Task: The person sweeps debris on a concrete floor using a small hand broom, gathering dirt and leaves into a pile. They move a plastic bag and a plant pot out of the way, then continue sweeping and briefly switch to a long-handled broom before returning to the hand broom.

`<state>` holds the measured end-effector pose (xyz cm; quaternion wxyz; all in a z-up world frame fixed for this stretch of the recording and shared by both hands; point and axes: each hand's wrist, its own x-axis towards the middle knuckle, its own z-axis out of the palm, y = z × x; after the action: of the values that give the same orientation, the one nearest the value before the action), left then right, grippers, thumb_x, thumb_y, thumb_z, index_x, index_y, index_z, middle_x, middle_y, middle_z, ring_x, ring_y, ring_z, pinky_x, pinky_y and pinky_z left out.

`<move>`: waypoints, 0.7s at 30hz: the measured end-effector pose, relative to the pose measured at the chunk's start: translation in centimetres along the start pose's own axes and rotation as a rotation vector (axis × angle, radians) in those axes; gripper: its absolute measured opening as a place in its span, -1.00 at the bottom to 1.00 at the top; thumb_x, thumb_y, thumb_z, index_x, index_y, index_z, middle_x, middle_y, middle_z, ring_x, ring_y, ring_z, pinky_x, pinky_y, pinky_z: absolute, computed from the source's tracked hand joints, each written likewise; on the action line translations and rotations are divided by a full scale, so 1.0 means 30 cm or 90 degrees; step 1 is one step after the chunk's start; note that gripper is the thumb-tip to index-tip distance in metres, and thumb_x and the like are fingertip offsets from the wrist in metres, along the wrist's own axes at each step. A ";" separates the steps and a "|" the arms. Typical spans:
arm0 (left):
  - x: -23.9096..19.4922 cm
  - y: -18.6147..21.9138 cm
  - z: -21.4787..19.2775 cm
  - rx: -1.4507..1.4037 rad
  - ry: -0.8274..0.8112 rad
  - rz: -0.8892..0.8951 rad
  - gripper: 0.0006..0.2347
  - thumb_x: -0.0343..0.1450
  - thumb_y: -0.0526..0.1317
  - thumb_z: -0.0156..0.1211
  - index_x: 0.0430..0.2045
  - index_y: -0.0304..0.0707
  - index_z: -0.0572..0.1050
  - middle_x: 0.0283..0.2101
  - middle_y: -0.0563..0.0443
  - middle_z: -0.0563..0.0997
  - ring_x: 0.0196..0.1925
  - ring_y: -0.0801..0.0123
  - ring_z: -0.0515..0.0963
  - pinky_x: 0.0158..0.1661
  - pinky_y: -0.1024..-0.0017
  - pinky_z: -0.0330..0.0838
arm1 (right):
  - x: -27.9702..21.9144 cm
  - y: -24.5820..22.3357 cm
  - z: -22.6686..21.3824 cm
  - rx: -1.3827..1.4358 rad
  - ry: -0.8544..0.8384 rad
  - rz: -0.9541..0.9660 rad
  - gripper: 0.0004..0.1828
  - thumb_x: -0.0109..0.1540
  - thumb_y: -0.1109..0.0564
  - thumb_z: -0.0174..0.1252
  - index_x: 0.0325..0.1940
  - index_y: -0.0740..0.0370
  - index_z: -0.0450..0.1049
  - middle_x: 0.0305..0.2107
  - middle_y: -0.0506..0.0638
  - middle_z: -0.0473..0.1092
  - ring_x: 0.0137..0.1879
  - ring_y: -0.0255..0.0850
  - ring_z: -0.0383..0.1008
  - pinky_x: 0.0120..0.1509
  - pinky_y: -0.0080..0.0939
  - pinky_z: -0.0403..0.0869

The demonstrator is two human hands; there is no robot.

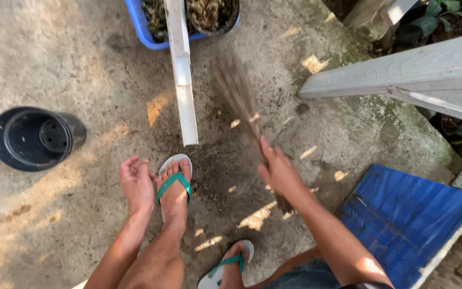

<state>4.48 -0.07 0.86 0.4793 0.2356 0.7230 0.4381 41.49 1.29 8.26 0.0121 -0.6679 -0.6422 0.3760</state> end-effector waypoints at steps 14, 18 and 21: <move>-0.021 0.016 0.045 -0.013 -0.047 -0.033 -0.82 0.50 -0.35 0.11 -0.05 -0.40 0.38 -0.30 0.03 0.47 -0.43 0.56 0.46 -0.46 0.53 0.43 | -0.123 0.028 -0.091 0.205 -0.007 0.290 -0.14 0.27 0.10 0.11 0.60 0.06 -0.11 0.07 0.17 0.35 -0.33 -0.11 0.53 -0.27 -0.07 0.58; -0.029 0.029 0.039 0.015 -0.035 0.018 -0.81 0.50 -0.36 0.11 -0.03 -0.42 0.41 -0.28 0.02 0.50 -0.38 0.57 0.48 -0.38 0.56 0.44 | -0.294 -0.044 -0.095 0.192 -0.094 0.193 -0.11 0.27 0.14 0.11 0.65 -0.03 -0.09 -0.18 0.15 0.40 -0.39 -0.14 0.43 -0.36 -0.09 0.49; -0.051 0.014 0.037 -0.014 -0.025 -0.029 -0.81 0.48 -0.34 0.11 -0.06 -0.43 0.39 -0.30 0.03 0.50 -0.43 0.55 0.47 -0.43 0.51 0.45 | -0.265 -0.034 -0.185 0.176 -0.124 0.332 -0.08 0.28 0.11 0.06 0.67 -0.27 -0.16 -0.16 0.01 0.37 -0.45 -0.18 0.42 -0.44 -0.14 0.48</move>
<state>6.09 -0.57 1.79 0.5059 0.2223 0.7139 0.4301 44.33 -2.83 16.61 -0.0558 -0.7627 -0.3903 0.5126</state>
